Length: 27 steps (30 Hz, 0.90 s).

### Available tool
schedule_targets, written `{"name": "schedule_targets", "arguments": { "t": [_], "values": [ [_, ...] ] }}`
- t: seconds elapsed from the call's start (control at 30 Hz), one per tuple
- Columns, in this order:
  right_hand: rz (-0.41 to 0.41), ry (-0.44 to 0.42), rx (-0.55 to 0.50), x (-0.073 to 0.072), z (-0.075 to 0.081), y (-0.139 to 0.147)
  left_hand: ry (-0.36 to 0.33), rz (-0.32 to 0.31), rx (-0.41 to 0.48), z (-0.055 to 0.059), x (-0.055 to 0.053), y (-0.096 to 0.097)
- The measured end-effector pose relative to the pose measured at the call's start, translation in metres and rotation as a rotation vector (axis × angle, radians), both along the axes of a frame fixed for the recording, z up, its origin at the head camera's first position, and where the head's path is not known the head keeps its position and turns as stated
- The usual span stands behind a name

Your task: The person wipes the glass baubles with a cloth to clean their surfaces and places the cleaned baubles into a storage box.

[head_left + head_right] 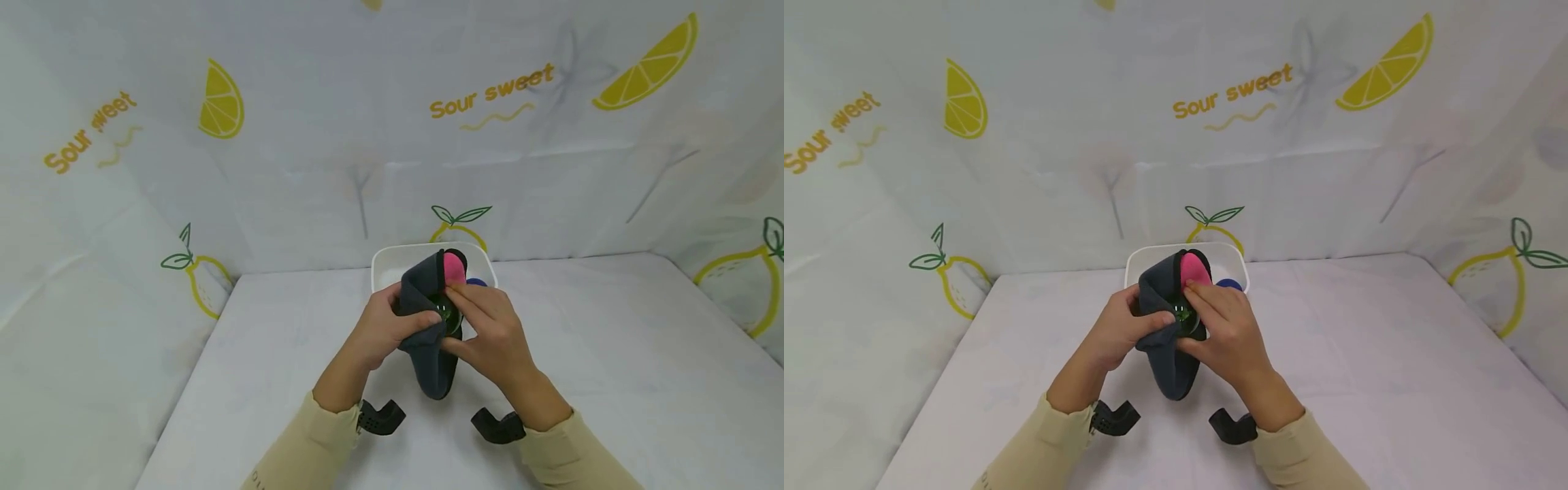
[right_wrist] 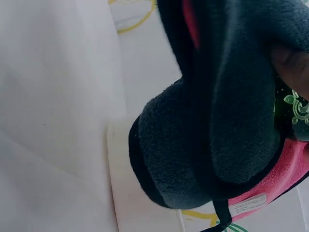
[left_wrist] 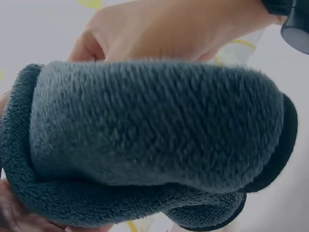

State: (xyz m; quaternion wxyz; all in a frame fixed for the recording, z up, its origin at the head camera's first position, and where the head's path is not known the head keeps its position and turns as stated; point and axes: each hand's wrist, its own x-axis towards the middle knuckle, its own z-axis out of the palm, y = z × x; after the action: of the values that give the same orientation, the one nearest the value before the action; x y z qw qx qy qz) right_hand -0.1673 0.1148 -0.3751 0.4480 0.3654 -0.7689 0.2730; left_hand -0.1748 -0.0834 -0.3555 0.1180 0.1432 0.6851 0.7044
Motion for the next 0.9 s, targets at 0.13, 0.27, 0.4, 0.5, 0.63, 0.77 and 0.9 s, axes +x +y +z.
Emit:
{"name": "schedule_targets", "arguments": {
  "t": [0.13, 0.27, 0.4, 0.5, 0.63, 0.77, 0.9],
  "values": [
    [-0.004, 0.001, 0.004, -0.002, -0.001, 0.0, 0.045, -0.027, -0.029, -0.002, 0.001, 0.004],
    [-0.009, -0.027, 0.006, -0.002, -0.002, 0.002, 0.085, 0.004, -0.019, -0.003, 0.002, 0.007],
    [-0.016, -0.093, 0.003, 0.0, -0.005, 0.0, 0.079, 0.035, -0.013, -0.006, 0.002, 0.005],
    [-0.038, -0.181, 0.053, 0.005, -0.007, -0.005, 0.039, 0.072, -0.011, -0.01, 0.002, -0.001],
    [-0.046, -0.28, 0.135, 0.011, -0.009, -0.012, -0.019, 0.095, 0.034, -0.019, 0.003, -0.012],
    [-0.005, -0.362, 0.135, 0.012, -0.009, -0.014, 0.009, 0.097, 0.092, -0.029, 0.001, -0.018],
    [0.034, -0.451, 0.065, 0.009, -0.011, -0.013, 0.046, 0.125, 0.096, -0.035, -0.003, -0.014]
  ]
}}
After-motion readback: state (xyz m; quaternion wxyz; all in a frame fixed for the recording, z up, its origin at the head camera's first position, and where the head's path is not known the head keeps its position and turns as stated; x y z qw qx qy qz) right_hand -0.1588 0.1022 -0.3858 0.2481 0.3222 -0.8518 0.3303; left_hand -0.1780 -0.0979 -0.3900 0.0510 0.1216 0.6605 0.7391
